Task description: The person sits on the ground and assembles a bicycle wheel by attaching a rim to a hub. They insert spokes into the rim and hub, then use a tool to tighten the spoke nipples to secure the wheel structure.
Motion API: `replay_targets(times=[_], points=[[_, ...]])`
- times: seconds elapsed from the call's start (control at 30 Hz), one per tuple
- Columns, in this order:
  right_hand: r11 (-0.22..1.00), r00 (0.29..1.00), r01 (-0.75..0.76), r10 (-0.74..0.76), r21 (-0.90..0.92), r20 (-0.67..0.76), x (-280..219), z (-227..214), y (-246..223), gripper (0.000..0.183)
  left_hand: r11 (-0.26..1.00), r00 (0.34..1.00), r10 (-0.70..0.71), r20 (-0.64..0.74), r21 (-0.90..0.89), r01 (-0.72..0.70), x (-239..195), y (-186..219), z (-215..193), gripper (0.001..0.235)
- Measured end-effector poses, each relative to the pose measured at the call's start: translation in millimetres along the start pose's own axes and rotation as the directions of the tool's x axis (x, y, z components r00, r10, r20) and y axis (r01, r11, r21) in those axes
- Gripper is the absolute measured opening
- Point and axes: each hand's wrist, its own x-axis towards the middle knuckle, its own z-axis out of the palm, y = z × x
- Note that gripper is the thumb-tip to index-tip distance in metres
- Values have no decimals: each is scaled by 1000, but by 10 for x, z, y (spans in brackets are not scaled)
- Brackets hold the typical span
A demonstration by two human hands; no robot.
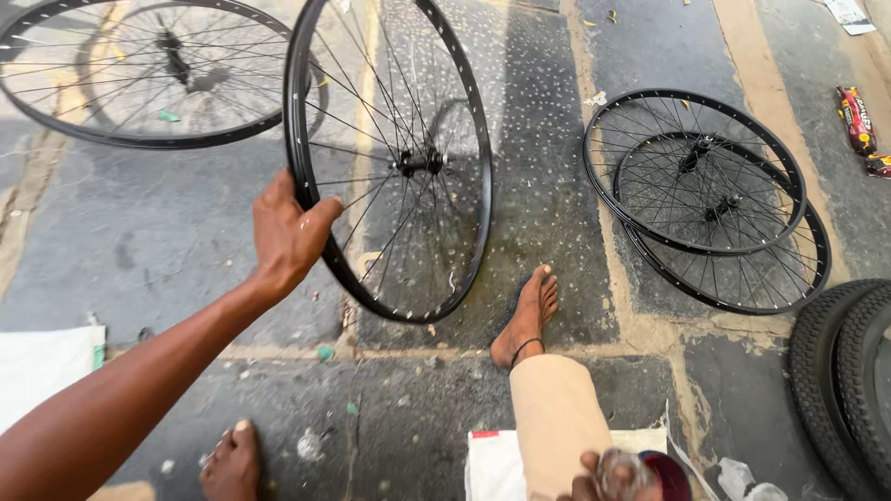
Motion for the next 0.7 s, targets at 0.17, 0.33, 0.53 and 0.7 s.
replay_targets(times=[0.17, 0.33, 0.53, 0.7], points=[[957, 972, 228, -233, -179, -5, -837, 731, -224, 22, 990, 990, 138, 17, 36, -138, -781, 749, -1109, 34], [922, 959, 283, -280, -263, 49, -1794, 1562, -128, 24, 965, 957, 247, 150, 48, -257, -1223, 1165, -1733, 29], [849, 890, 455, -429, -270, 151, -1920, 1891, -72, 22, 966, 931, 245, 271, 9, -257, -1413, 1477, -1813, 23], [806, 879, 450, -476, -384, 28, -1144, 1630, 385, 18, 978, 947, 204, 250, -20, -205, -1342, 1598, -1743, 29]])
